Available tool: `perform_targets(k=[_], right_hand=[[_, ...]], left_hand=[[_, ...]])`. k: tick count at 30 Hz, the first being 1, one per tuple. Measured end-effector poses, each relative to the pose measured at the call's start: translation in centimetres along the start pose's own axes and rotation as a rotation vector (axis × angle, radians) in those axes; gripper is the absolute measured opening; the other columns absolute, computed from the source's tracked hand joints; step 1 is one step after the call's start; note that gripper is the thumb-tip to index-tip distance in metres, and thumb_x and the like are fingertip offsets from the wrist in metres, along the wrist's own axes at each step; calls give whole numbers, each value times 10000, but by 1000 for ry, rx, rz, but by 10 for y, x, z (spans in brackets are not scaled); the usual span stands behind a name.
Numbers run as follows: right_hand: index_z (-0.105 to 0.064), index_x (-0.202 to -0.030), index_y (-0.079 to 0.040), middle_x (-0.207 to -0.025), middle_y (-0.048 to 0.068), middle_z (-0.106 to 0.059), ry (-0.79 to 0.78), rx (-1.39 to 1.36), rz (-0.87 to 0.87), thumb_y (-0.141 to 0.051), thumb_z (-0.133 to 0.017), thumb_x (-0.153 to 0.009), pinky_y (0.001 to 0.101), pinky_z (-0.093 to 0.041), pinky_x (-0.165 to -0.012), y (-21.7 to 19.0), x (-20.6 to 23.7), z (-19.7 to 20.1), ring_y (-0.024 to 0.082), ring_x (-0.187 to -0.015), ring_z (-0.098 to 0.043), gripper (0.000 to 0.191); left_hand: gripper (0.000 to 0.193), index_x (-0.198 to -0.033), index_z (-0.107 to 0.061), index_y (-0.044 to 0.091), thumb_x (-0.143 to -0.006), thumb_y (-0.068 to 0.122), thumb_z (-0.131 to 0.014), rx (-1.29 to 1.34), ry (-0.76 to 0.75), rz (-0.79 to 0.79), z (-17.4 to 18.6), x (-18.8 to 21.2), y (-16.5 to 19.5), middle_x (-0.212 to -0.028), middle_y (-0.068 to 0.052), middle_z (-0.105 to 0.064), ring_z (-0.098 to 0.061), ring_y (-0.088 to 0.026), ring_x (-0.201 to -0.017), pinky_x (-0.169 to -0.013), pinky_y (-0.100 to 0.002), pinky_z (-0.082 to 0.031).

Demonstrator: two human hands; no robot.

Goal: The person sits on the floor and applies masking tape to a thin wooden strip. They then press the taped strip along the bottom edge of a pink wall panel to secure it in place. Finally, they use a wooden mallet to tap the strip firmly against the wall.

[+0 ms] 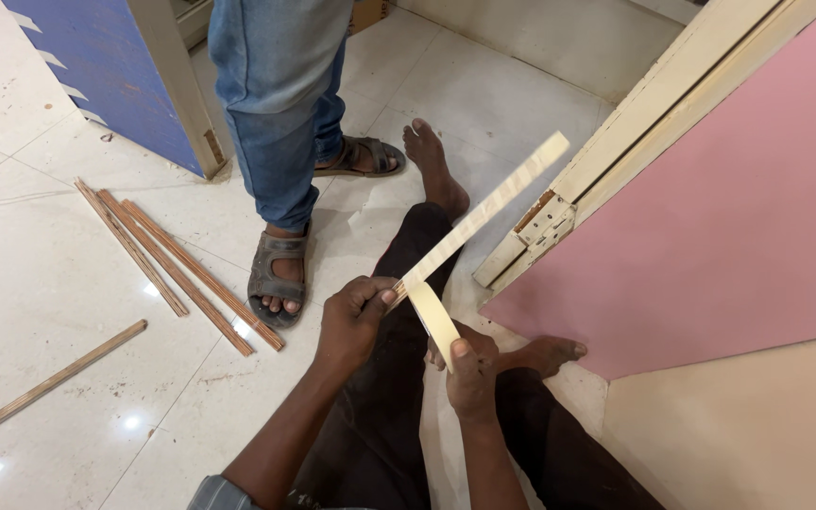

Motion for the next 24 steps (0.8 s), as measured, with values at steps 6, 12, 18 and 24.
perform_targets(k=[6,12,18,24], right_hand=[[-637,-775,20,-681,88,-583,-82,43,-6,-440,-490,-1002,337,-477,-657,-9,-7,-4,187,-670,-560,534],[-591,-754,2,-694,96,-561,-101,-101,0,-459,-458,-1026,366,-488,-732,-5,-10,-2,235,-744,-578,551],[-553,-649,-21,-596,88,-521,43,-120,-20,-538,-469,-1054,364,-452,-649,16,-3,7,235,-655,-563,662],[-556,-640,-6,-592,84,-526,105,8,-24,-520,-513,-1019,332,-422,-589,15,2,15,188,-599,-533,640]], left_hand=[[235,-1110,-764,4,-988,155,-631,98,-26,60,2,-8,-7,-985,-74,-758,-687,-134,-892,-817,-273,-535],[239,-1158,-754,26,-1001,173,-648,406,-108,203,6,-17,-11,-862,-62,-718,-574,-95,-710,-639,-260,-456],[256,-1151,-675,40,-994,242,-661,647,-274,334,-2,-10,-7,-830,-32,-677,-579,-109,-703,-633,-269,-479],[358,-1240,-740,80,-995,304,-604,324,-297,163,5,-5,7,-991,-21,-707,-642,-116,-926,-818,-289,-540]])
Point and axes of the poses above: each hand's wrist, its own x-axis away from the middle knuckle, its own z-axis out of the back of the hand, y = z × x, the point moved 1 cm from there along -x, towards the middle knuckle
